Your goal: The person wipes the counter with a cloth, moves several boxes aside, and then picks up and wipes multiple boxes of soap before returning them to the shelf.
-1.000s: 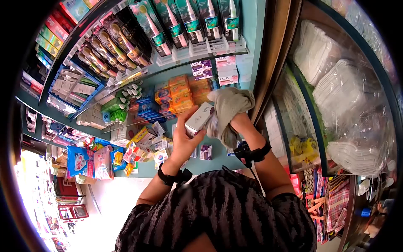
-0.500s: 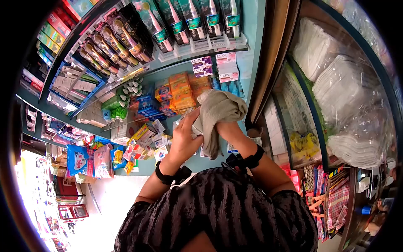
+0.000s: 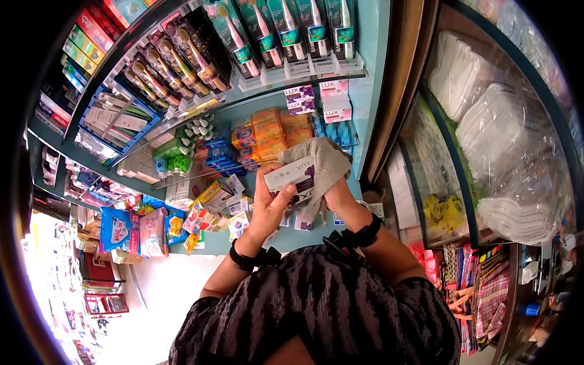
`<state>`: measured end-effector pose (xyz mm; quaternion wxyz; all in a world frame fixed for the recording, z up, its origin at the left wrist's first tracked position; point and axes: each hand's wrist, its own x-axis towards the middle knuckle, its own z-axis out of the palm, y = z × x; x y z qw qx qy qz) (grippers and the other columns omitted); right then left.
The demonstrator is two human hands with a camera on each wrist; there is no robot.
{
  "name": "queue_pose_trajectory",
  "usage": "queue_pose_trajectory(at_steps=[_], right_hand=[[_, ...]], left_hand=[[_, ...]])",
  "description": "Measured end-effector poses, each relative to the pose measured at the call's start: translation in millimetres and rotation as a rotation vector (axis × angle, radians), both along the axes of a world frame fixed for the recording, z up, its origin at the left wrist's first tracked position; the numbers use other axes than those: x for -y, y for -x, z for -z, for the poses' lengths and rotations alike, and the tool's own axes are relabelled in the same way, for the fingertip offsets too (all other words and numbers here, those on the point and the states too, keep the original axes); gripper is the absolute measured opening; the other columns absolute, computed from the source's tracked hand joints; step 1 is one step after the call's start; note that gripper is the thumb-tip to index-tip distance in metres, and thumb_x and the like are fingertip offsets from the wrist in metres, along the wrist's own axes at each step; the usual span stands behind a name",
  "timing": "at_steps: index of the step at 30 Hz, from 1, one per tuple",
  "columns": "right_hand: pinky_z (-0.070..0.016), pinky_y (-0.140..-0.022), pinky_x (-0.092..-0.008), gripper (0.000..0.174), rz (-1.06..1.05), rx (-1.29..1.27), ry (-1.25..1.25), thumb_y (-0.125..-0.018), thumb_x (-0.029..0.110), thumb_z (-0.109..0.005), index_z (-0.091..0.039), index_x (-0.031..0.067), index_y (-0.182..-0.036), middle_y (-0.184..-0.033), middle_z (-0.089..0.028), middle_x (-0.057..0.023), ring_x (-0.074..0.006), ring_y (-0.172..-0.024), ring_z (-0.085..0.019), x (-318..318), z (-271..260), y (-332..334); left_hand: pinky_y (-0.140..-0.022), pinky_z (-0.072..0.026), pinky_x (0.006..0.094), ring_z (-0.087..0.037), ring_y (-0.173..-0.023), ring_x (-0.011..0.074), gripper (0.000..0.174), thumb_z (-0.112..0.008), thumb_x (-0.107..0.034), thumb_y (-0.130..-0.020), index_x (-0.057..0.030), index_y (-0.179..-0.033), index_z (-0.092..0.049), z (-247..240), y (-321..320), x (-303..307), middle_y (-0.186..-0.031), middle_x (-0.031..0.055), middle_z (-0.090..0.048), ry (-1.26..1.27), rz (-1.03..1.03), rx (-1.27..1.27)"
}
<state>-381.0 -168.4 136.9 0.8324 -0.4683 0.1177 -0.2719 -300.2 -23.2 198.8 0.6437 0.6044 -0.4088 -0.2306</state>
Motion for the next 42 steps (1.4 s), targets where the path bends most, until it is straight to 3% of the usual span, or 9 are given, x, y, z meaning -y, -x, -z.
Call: queue_pose_trajectory(at_steps=[5,18,21,23,26,29,31,34,42], right_hand=[[-0.0376,-0.098,-0.0324,0.049,0.162,-0.118,0.649,-0.096,0.026,-0.047,-0.032,0.0034,-0.136,-0.131,-0.042,-0.0078,-0.0167,-0.117,-0.044,17,28,-2],[-0.0492,-0.084,-0.035,0.039,0.029,0.151,-0.348,-0.092,0.025,-0.054,-0.044,0.0083,-0.126,-0.111,-0.056,-0.005,-0.0168,-0.099,-0.057,-18,-32,-11],[-0.0488,-0.086,-0.0351,0.039,0.01,0.088,0.113,-0.092,0.03,-0.052,-0.045,0.0098,-0.125,-0.112,-0.056,-0.0047,-0.019,-0.099,-0.058,9,-29,-16],[-0.0469,-0.089,-0.0355,0.037,-0.001,0.101,0.188,-0.093,0.031,-0.051,-0.047,0.009,-0.123,-0.113,-0.056,-0.005,-0.0203,-0.101,-0.057,25,-24,-16],[-0.0416,-0.097,-0.0363,0.034,-0.075,0.222,-0.256,-0.094,0.028,-0.049,-0.051,0.0065,-0.12,-0.117,-0.055,-0.0065,-0.0226,-0.107,-0.054,48,-16,-15],[-0.0434,-0.095,-0.0368,0.035,0.087,0.118,0.19,-0.095,0.025,-0.045,-0.046,0.0054,-0.124,-0.118,-0.055,-0.0085,-0.0227,-0.105,-0.056,13,-23,-18],[-0.0489,-0.09,-0.0379,0.035,0.311,0.014,0.804,-0.096,0.025,-0.044,-0.043,0.0048,-0.126,-0.118,-0.055,-0.0092,-0.0223,-0.102,-0.059,-2,-14,-24],[-0.0503,-0.088,-0.0343,0.036,-0.141,0.232,0.085,-0.096,0.024,-0.045,-0.043,0.0048,-0.126,-0.118,-0.055,-0.0086,-0.0194,-0.103,-0.058,5,-20,-18],[-0.0482,-0.091,-0.0333,0.041,-0.383,0.342,-0.454,-0.097,0.034,-0.038,-0.044,0.0083,-0.128,-0.121,-0.053,-0.0072,-0.0198,-0.106,-0.056,-3,-40,-12]], left_hand=[[-0.076,-0.0487,0.0249,-0.053,-0.092,0.0112,0.043,-0.061,-0.012,-0.088,-0.0041,-0.122,-0.036,-8,-1,-3,-0.105,0.0066,-0.052,0.027,0.01,-0.037],[-0.081,-0.0453,0.0241,-0.051,-0.094,0.0102,0.034,-0.049,-0.021,-0.096,-0.0074,-0.124,-0.036,1,-7,-2,-0.106,0.006,-0.052,0.134,-0.062,-0.236],[-0.08,-0.0472,0.0245,-0.052,-0.095,0.0106,0.035,-0.05,-0.021,-0.096,-0.0069,-0.125,-0.037,-10,-8,-2,-0.108,0.0066,-0.052,0.105,0.021,-0.173],[-0.08,-0.0478,0.0246,-0.053,-0.097,0.0112,0.034,-0.05,-0.021,-0.095,-0.0065,-0.124,-0.038,-16,-13,-7,-0.109,0.0068,-0.053,0.101,0.058,-0.293],[-0.083,-0.0477,0.0266,-0.054,-0.101,0.0118,0.032,-0.047,-0.023,-0.096,-0.0069,-0.124,-0.04,-15,-20,-7,-0.112,0.0065,-0.054,0.185,0.08,-0.479],[-0.089,-0.0442,0.0285,-0.053,-0.103,0.0118,0.033,-0.044,-0.026,-0.097,-0.0061,-0.124,-0.039,-9,-15,5,-0.114,0.0059,-0.053,0.323,0.052,-0.613],[-0.088,-0.0426,0.0274,-0.052,-0.1,0.0148,0.034,-0.047,-0.026,-0.096,-0.0065,-0.123,-0.041,-6,-10,10,-0.113,0.0073,-0.053,0.131,-0.066,-0.3],[-0.086,-0.0425,0.0295,-0.05,-0.104,0.0226,0.034,-0.058,-0.02,-0.089,-0.0044,-0.118,-0.048,-11,-17,10,-0.117,0.0134,-0.05,-0.059,-0.386,0.523],[-0.094,-0.0353,0.0436,-0.044,-0.113,0.0376,0.084,-0.073,-0.049,-0.067,0.0013,-0.127,-0.041,-33,-14,13,-0.126,0.0207,-0.045,0.047,-0.288,1.014]])
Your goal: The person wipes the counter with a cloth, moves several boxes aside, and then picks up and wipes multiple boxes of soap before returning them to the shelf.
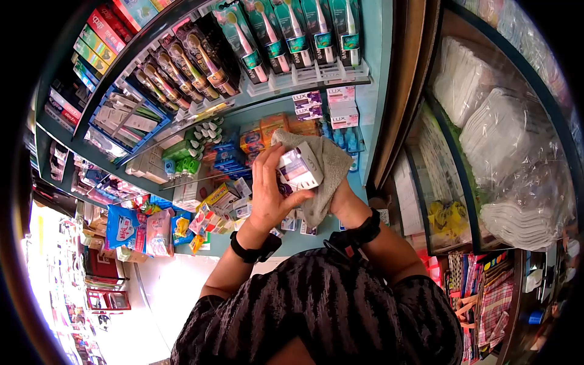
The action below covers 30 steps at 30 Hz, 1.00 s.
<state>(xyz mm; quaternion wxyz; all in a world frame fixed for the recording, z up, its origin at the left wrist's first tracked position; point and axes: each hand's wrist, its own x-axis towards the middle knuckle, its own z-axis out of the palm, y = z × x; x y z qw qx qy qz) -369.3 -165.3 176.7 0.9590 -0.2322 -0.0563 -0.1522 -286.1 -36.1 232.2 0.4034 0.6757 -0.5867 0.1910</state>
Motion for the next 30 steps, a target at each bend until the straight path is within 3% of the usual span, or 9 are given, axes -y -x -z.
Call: queue_pose_trajectory(at_steps=[1,5,10,15,18,20,25,27,30], right_hand=[[-0.0465,-0.092,-0.0343,0.046,0.112,-0.016,0.261,-0.097,0.039,-0.035,-0.042,0.0089,-0.131,-0.124,-0.052,-0.007,-0.0202,-0.109,-0.054,-2,3,-2],[-0.0358,-0.103,-0.035,0.053,0.082,-0.225,0.09,-0.097,0.046,-0.033,-0.035,0.0099,-0.136,-0.133,-0.043,-0.0056,-0.0202,-0.119,-0.044,-22,-14,4],[-0.0407,-0.098,-0.034,0.048,0.165,-0.262,0.057,-0.098,0.04,-0.034,-0.038,0.0092,-0.133,-0.128,-0.047,-0.0057,-0.0189,-0.114,-0.049,-27,-4,-5],[-0.0435,-0.093,-0.0329,0.043,0.345,-0.362,0.163,-0.098,0.033,-0.037,-0.04,0.0052,-0.131,-0.127,-0.048,-0.0077,-0.0192,-0.112,-0.051,-7,15,-5],[-0.037,-0.1,-0.0359,0.044,0.589,-0.36,0.574,-0.096,0.027,-0.041,-0.036,0.0037,-0.134,-0.133,-0.042,-0.0113,-0.0227,-0.121,-0.044,-1,39,-7],[-0.0226,-0.109,-0.0391,0.049,0.637,-0.392,1.054,-0.094,0.021,-0.044,-0.03,0.0024,-0.137,-0.139,-0.035,-0.0155,-0.0275,-0.13,-0.032,18,69,-11],[-0.0194,-0.11,-0.0377,0.05,0.623,-0.481,1.42,-0.093,0.018,-0.043,-0.029,0.0027,-0.139,-0.14,-0.034,-0.0154,-0.0284,-0.132,-0.03,20,52,-2],[-0.0274,-0.106,-0.0345,0.049,0.605,-0.454,1.193,-0.094,0.02,-0.043,-0.03,0.0033,-0.138,-0.138,-0.037,-0.0119,-0.0241,-0.127,-0.036,14,55,0],[-0.0386,-0.093,-0.0255,0.043,0.294,-0.496,0.445,-0.094,0.022,-0.046,-0.037,0.0037,-0.132,-0.123,-0.047,-0.0042,-0.0153,-0.109,-0.046,13,51,1]], left_hand=[[-0.091,-0.0368,0.0429,-0.045,-0.109,0.0369,0.084,-0.074,-0.047,-0.067,0.0017,-0.126,-0.04,2,-1,1,-0.121,0.0203,-0.046,0.043,-0.009,-0.008],[-0.085,-0.0399,0.0392,-0.048,-0.096,0.0299,0.074,-0.078,-0.035,-0.068,0.0015,-0.121,-0.042,8,-7,10,-0.106,0.0172,-0.049,0.169,-0.105,-0.39],[-0.066,-0.0469,0.029,-0.056,-0.075,0.0169,0.063,-0.081,-0.029,-0.069,-0.0006,-0.112,-0.044,11,1,12,-0.086,0.0095,-0.057,0.045,-0.158,-0.665],[-0.072,-0.0485,0.0286,-0.06,-0.088,0.0171,0.051,-0.072,-0.014,-0.078,-0.0004,-0.116,-0.041,30,7,8,-0.097,0.0118,-0.06,0.024,0.094,-0.81],[-0.074,-0.048,0.0285,-0.058,-0.092,0.0159,0.048,-0.068,-0.007,-0.08,-0.0009,-0.119,-0.039,34,12,12,-0.103,0.012,-0.058,0.143,0.16,-0.908],[-0.078,-0.0473,0.0281,-0.056,-0.096,0.0154,0.051,-0.066,-0.005,-0.082,-0.0009,-0.124,-0.037,39,7,9,-0.108,0.0106,-0.056,0.101,0.24,-1.019],[-0.083,-0.0458,0.0275,-0.057,-0.095,0.0133,0.042,-0.059,-0.007,-0.088,-0.0024,-0.125,-0.04,32,1,2,-0.106,0.0076,-0.058,0.006,0.346,-1.278],[-0.083,-0.0471,0.0282,-0.059,-0.092,0.0129,0.037,-0.057,-0.012,-0.091,-0.0046,-0.124,-0.044,47,-6,-6,-0.105,0.006,-0.06,-0.04,0.368,-1.428],[-0.077,-0.0519,0.0307,-0.061,-0.09,0.0138,0.037,-0.056,-0.012,-0.091,-0.0053,-0.126,-0.045,58,-11,-16,-0.104,0.0039,-0.06,-0.036,0.421,-1.712]])
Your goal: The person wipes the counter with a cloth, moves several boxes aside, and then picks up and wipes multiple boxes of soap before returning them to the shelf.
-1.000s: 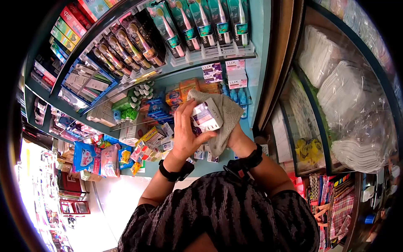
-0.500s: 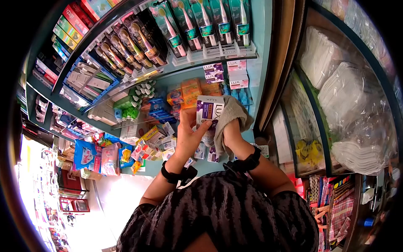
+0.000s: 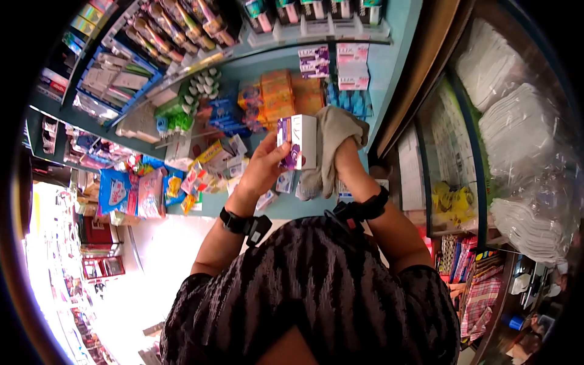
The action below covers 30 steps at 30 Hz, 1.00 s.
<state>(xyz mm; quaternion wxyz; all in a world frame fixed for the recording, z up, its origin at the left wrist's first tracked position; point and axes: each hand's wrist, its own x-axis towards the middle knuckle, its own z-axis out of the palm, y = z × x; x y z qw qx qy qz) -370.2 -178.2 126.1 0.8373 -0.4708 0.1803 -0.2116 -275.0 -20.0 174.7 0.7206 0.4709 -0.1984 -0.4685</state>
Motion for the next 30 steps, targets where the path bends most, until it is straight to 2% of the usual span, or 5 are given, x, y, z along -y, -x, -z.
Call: queue_pose_trajectory(at_steps=[1,3,8,15,30], right_hand=[[-0.0422,-0.087,-0.0249,0.037,0.044,-0.084,0.559,-0.09,0.019,-0.054,-0.044,0.0034,-0.121,-0.113,-0.051,-0.0039,-0.0136,-0.099,-0.05,33,49,-5],[-0.0455,-0.079,-0.025,0.029,0.04,-0.103,0.584,-0.089,0.022,-0.058,-0.051,0.0056,-0.112,-0.103,-0.055,-0.0026,-0.0129,-0.088,-0.053,45,67,1],[-0.0466,-0.076,-0.0304,0.037,0.287,-0.192,-0.293,-0.09,0.039,-0.055,-0.053,0.0104,-0.114,-0.101,-0.057,-0.0012,-0.0154,-0.089,-0.055,47,50,30],[-0.0487,-0.075,-0.0339,0.033,0.328,-0.247,-0.352,-0.093,0.036,-0.05,-0.053,0.0103,-0.113,-0.102,-0.059,-0.0028,-0.0171,-0.088,-0.057,40,17,64],[-0.0477,-0.083,-0.0339,0.038,0.295,-0.31,-0.357,-0.094,0.037,-0.048,-0.05,0.0099,-0.121,-0.11,-0.057,-0.0037,-0.0173,-0.096,-0.056,86,46,109]], left_hand=[[-0.077,-0.0518,0.0301,-0.061,-0.088,0.0132,0.036,-0.055,-0.012,-0.091,-0.0051,-0.125,-0.046,10,-4,-4,-0.104,0.0039,-0.06,-0.043,-0.034,0.039],[-0.077,-0.0502,0.0293,-0.06,-0.092,0.0153,0.049,-0.063,-0.012,-0.086,-0.0019,-0.128,-0.041,54,-24,-10,-0.108,0.0078,-0.057,-0.101,-0.087,0.146],[-0.066,-0.0501,0.0306,-0.061,-0.087,0.0182,0.058,-0.07,-0.015,-0.078,-0.0008,-0.126,-0.041,167,-48,-34,-0.109,0.0125,-0.055,-0.45,-0.128,0.167],[-0.077,-0.0492,0.0384,-0.061,-0.092,0.0278,0.07,-0.08,-0.031,-0.063,-0.005,-0.118,-0.046,346,-43,-48,-0.106,0.0165,-0.059,-0.836,-0.111,0.481],[-0.089,-0.0428,0.0427,-0.05,-0.109,0.0397,0.05,-0.064,-0.034,-0.076,-0.0082,-0.118,-0.052,326,-20,-15,-0.11,0.0238,-0.056,-1.048,-0.231,0.891]])
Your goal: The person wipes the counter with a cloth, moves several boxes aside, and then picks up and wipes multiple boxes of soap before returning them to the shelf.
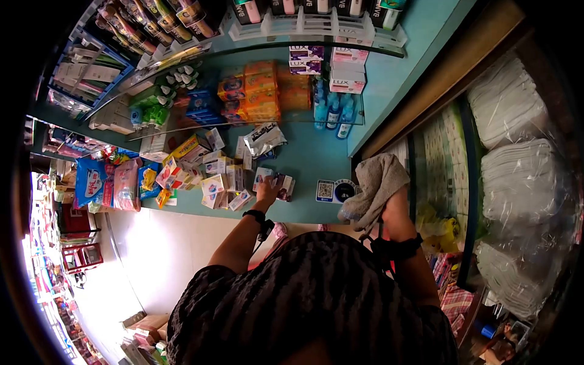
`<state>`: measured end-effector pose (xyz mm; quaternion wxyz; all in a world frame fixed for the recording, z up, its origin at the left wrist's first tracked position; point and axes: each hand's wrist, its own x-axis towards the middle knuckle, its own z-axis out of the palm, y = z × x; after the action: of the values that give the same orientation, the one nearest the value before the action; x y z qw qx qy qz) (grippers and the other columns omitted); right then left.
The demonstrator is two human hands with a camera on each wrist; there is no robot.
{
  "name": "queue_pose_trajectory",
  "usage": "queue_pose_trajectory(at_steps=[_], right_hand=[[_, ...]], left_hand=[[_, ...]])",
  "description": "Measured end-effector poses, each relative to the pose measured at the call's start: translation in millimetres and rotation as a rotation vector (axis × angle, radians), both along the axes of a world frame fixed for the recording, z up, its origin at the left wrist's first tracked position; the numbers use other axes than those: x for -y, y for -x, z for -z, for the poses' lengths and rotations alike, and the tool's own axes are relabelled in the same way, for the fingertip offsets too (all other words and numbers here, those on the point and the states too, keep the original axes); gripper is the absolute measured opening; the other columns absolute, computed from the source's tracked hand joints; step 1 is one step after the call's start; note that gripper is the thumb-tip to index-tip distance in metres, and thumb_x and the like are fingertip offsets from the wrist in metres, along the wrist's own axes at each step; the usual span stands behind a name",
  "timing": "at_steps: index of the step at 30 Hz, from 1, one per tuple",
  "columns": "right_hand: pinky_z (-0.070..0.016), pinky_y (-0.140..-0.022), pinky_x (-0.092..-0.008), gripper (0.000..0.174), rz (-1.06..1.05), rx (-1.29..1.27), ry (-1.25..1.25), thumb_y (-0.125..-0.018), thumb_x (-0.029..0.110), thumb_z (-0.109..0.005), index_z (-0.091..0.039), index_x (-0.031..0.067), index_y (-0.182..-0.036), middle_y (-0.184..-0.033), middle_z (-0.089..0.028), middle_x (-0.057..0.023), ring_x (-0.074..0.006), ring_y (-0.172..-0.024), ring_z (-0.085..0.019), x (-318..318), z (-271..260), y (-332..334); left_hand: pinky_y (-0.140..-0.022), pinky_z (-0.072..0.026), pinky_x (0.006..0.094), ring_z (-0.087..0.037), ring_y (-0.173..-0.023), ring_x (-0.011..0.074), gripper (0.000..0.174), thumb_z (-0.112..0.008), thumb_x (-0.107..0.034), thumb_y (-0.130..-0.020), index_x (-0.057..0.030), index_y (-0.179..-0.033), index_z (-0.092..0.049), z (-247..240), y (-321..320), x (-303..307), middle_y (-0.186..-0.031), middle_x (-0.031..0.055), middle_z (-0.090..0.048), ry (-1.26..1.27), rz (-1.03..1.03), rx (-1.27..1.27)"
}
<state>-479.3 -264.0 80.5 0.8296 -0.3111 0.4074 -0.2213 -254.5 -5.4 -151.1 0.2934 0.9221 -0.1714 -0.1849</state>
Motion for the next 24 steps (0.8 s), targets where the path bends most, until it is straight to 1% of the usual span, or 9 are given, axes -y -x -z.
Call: queue_pose_trajectory(at_steps=[6,10,13,15,18,20,22,23,24], right_hand=[[-0.0472,-0.083,-0.0325,0.036,0.005,0.045,-0.108,-0.095,0.034,-0.047,-0.05,0.0094,-0.121,-0.112,-0.057,-0.004,-0.0166,-0.097,-0.056,3,-11,-5],[-0.0466,-0.075,-0.0275,0.024,0.001,0.06,-0.031,-0.096,0.026,-0.045,-0.053,0.0073,-0.108,-0.098,-0.056,-0.0026,-0.0122,-0.086,-0.056,-2,-15,-8],[-0.0461,-0.067,-0.0273,0.022,-0.197,0.15,0.383,-0.096,0.027,-0.046,-0.054,0.0074,-0.101,-0.089,-0.057,-0.0022,-0.0125,-0.075,-0.055,-5,-22,-8],[-0.0448,-0.062,-0.0265,0.023,0.031,0.183,0.059,-0.096,0.027,-0.044,-0.054,0.0062,-0.095,-0.083,-0.057,-0.002,-0.0122,-0.067,-0.052,-9,1,-1],[-0.0451,-0.062,-0.026,0.023,-0.064,0.472,0.175,-0.097,0.026,-0.042,-0.054,0.0065,-0.094,-0.082,-0.056,-0.002,-0.0124,-0.068,-0.053,-18,-2,12],[-0.0372,-0.049,-0.0239,0.026,-0.275,0.209,0.546,-0.088,0.017,-0.053,-0.053,0.0057,-0.065,-0.059,-0.049,0.0001,-0.0106,-0.054,-0.047,-45,-96,-14],[-0.0478,-0.074,-0.0289,0.022,0.051,0.176,0.187,-0.094,0.024,-0.048,-0.057,0.006,-0.103,-0.094,-0.06,-0.004,-0.0128,-0.085,-0.057,-27,-12,18],[-0.0457,-0.067,-0.0295,0.019,-0.262,-0.395,0.685,-0.09,0.023,-0.053,-0.057,0.0047,-0.089,-0.085,-0.059,-0.0049,-0.0148,-0.077,-0.056,-35,-49,8],[-0.0448,-0.073,-0.031,0.021,-0.26,-0.425,0.808,-0.089,0.024,-0.055,-0.055,0.0048,-0.098,-0.095,-0.057,-0.0067,-0.0169,-0.086,-0.055,-39,-37,20]], left_hand=[[-0.07,-0.0489,0.0349,-0.059,-0.079,0.0286,0.034,-0.065,-0.015,-0.079,-0.0037,-0.11,-0.054,-91,-46,51,-0.083,0.0117,-0.059,0.383,0.169,0.332],[-0.071,-0.0495,0.0317,-0.061,-0.083,0.0194,0.031,-0.065,-0.016,-0.081,-0.0026,-0.107,-0.055,-194,-85,108,-0.086,0.0113,-0.061,0.65,0.164,0.289],[-0.071,-0.0495,0.0332,-0.061,-0.083,0.0218,0.029,-0.063,-0.015,-0.082,-0.0022,-0.106,-0.055,-227,-127,150,-0.088,0.012,-0.062,0.728,0.229,0.431],[-0.071,-0.0494,0.0334,-0.061,-0.082,0.0237,0.03,-0.064,-0.016,-0.081,-0.0025,-0.107,-0.055,-241,-155,174,-0.09,0.0124,-0.062,0.709,0.232,0.505],[-0.075,-0.0481,0.0377,-0.059,-0.087,0.0293,0.028,-0.061,-0.019,-0.082,-0.0051,-0.106,-0.056,-269,-176,205,-0.097,0.0136,-0.06,0.661,0.28,0.681],[-0.077,-0.0472,0.0397,-0.058,-0.09,0.0308,0.025,-0.058,-0.017,-0.083,-0.0061,-0.105,-0.057,-253,-214,236,-0.099,0.0138,-0.06,0.429,0.395,1.152],[-0.079,-0.0457,0.0422,-0.056,-0.091,0.0331,0.023,-0.052,-0.012,-0.084,-0.004,-0.105,-0.058,-246,-217,246,-0.098,0.0147,-0.061,0.595,0.383,0.974],[-0.08,-0.0456,0.042,-0.056,-0.092,0.0328,0.023,-0.053,-0.012,-0.084,-0.0039,-0.105,-0.058,-248,-221,245,-0.098,0.0146,-0.061,0.583,0.368,0.913],[-0.08,-0.0456,0.0417,-0.056,-0.092,0.0325,0.023,-0.053,-0.011,-0.084,-0.0039,-0.105,-0.058,-251,-222,246,-0.098,0.0144,-0.061,0.558,0.358,0.863]])
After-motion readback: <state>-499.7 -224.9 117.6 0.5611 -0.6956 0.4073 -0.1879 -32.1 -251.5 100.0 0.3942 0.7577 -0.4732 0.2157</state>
